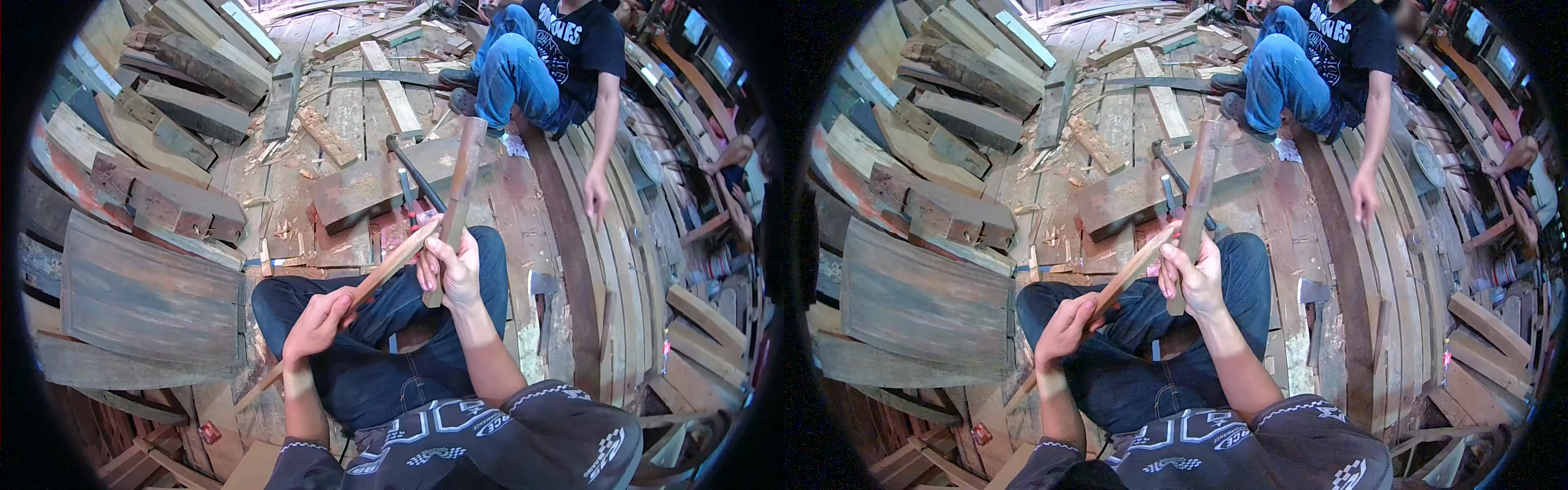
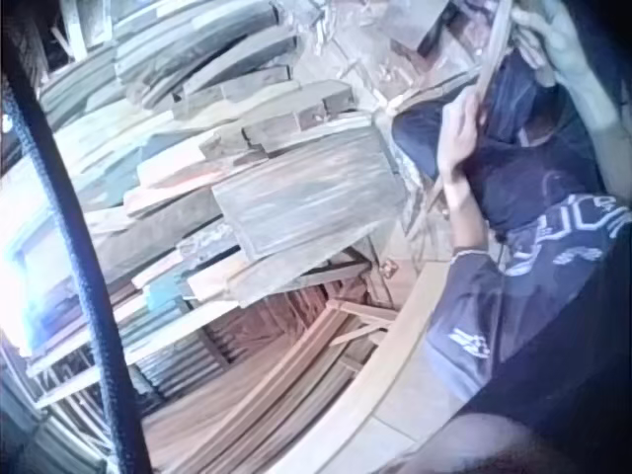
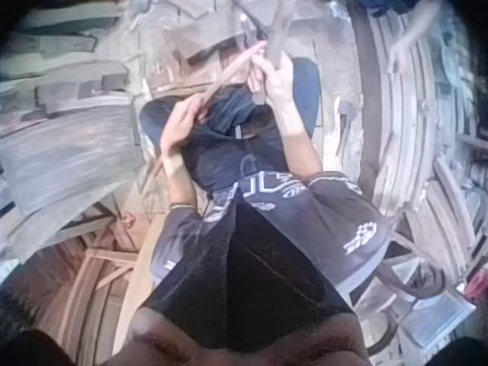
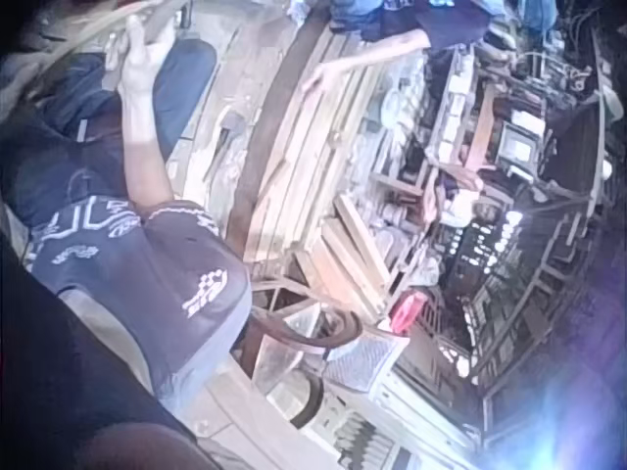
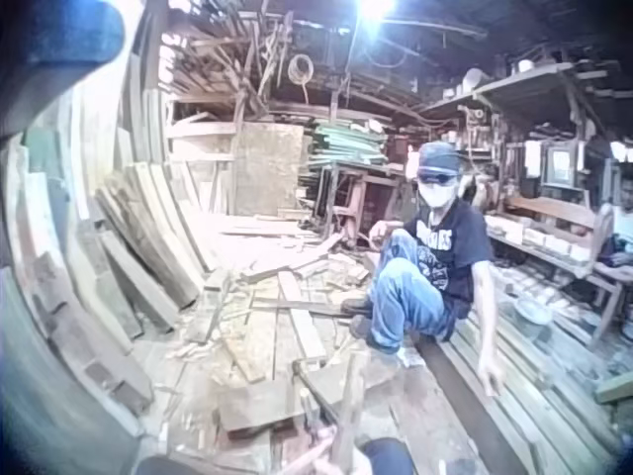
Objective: The person is using a small hatchet or chisel to shape and smooth a thin piece of wood.
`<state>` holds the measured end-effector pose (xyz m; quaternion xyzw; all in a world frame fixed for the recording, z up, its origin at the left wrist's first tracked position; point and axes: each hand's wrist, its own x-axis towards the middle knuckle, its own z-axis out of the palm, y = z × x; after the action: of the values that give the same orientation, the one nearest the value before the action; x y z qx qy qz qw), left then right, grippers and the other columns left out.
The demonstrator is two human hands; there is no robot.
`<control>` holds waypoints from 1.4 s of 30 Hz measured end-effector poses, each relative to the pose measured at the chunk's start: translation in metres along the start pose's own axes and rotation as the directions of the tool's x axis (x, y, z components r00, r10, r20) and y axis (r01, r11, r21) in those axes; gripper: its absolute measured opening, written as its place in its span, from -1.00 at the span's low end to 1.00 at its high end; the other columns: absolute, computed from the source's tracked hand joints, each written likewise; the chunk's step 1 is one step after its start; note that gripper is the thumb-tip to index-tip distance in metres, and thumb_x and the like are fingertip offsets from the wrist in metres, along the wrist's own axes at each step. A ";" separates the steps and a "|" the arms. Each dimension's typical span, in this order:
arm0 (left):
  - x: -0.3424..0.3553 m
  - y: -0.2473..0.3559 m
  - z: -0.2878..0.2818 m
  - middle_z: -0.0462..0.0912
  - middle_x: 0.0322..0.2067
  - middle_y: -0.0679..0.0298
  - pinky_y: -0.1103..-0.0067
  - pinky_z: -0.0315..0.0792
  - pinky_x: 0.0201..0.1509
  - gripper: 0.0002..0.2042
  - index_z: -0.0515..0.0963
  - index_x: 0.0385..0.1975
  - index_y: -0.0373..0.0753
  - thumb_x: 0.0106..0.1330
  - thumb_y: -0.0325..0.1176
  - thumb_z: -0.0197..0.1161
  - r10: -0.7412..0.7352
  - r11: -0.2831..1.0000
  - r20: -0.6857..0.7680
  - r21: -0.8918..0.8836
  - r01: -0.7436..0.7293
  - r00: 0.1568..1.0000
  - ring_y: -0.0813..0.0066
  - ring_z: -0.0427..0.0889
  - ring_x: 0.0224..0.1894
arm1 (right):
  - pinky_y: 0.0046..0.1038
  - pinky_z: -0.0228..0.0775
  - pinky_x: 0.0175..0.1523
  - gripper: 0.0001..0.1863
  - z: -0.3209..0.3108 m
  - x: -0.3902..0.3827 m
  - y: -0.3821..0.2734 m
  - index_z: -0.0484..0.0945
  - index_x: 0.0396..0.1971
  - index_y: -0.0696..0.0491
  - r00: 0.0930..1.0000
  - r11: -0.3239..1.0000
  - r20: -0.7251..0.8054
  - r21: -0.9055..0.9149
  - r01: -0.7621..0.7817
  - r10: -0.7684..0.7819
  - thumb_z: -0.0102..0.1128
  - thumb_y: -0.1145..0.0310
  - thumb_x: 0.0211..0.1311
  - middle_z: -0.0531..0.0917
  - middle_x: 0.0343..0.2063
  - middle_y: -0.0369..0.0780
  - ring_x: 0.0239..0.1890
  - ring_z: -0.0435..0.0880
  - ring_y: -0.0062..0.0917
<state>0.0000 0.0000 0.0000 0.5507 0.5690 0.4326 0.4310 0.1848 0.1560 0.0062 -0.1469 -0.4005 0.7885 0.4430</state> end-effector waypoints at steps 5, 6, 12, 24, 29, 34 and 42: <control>-0.001 0.008 -0.003 0.30 -0.68 0.42 0.64 0.17 -0.52 -0.57 0.57 -0.10 -0.33 0.53 -0.13 -0.20 -0.080 0.996 0.036 -0.023 0.081 0.996 0.64 0.24 -0.62 | -0.59 0.27 -0.75 -0.75 0.005 0.001 -0.003 0.37 -0.06 0.24 0.999 1.000 0.042 -0.019 0.001 0.000 0.05 0.44 0.35 0.38 -0.75 -0.29 -0.86 0.36 -0.63; -0.001 0.008 -0.003 0.30 -0.68 0.42 0.64 0.17 -0.52 -0.57 0.57 -0.10 -0.33 0.53 -0.13 -0.20 -0.080 0.997 0.035 -0.021 0.080 0.996 0.64 0.24 -0.62 | -0.59 0.27 -0.75 -0.75 0.005 0.001 -0.002 0.37 -0.06 0.24 0.999 1.000 0.042 -0.018 0.002 -0.001 0.05 0.44 0.35 0.38 -0.75 -0.29 -0.86 0.36 -0.63; -0.002 0.004 -0.004 0.30 -0.69 0.39 0.63 0.23 -0.51 -0.58 0.57 -0.11 -0.33 0.54 -0.16 -0.19 -0.053 0.998 0.032 -0.029 0.054 0.998 0.63 0.28 -0.63 | -0.59 0.26 -0.75 -0.76 0.009 0.001 -0.003 0.39 -0.07 0.24 1.000 1.000 0.025 -0.020 -0.008 0.009 0.03 0.41 0.37 0.38 -0.77 -0.29 -0.87 0.36 -0.63; 0.000 -0.003 0.002 0.33 -0.65 0.44 0.65 0.16 -0.54 -0.59 0.57 -0.14 -0.34 0.53 -0.15 -0.17 -0.050 0.998 0.019 -0.029 0.051 0.999 0.67 0.25 -0.62 | -0.59 0.24 -0.75 -0.80 -0.020 0.000 -0.009 0.41 -0.08 0.17 0.998 0.997 -0.065 -0.076 0.002 -0.006 0.00 0.42 0.39 0.35 -0.78 -0.32 -0.88 0.31 -0.63; -0.002 0.003 0.001 0.35 -0.65 0.40 0.66 0.20 -0.51 -0.59 0.57 -0.13 -0.35 0.53 -0.17 -0.18 -0.103 0.995 -0.034 -0.015 0.103 0.994 0.66 0.30 -0.60 | -0.63 0.17 -0.74 -0.84 -0.083 -0.016 -0.027 0.42 -0.12 0.11 0.966 0.825 -0.251 -0.534 -0.185 0.054 0.05 0.39 0.37 0.42 -0.73 -0.33 -0.84 0.34 -0.68; -0.008 -0.004 0.005 0.32 -0.67 0.43 0.67 0.10 -0.57 -0.59 0.57 -0.16 -0.34 0.52 -0.14 -0.15 -0.128 0.988 -0.078 -0.098 0.121 0.989 0.70 0.24 -0.64 | -0.12 0.40 -0.41 -0.73 -0.155 -0.063 -0.059 0.40 -0.27 0.14 0.905 -0.020 -0.361 -0.927 -0.375 -0.224 0.17 0.26 0.21 0.59 -0.51 0.09 -0.54 0.54 0.11; -0.007 -0.014 0.018 0.35 -0.61 0.45 0.76 0.09 -0.56 -0.63 0.56 -0.16 -0.28 0.51 -0.11 -0.09 -0.183 0.961 -0.038 -0.218 0.170 0.982 0.75 0.25 -0.61 | -0.11 0.50 -0.08 -0.62 -0.252 -0.155 -0.035 0.62 -0.37 0.23 0.761 -0.302 -0.645 -0.713 -0.633 -0.070 0.12 0.15 0.11 0.66 -0.38 0.12 -0.25 0.68 -0.04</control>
<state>0.0139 -0.0071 -0.0181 0.4356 0.5784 0.4669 0.5078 0.4405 0.1655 -0.1463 -0.7032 -0.6809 0.2038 0.0169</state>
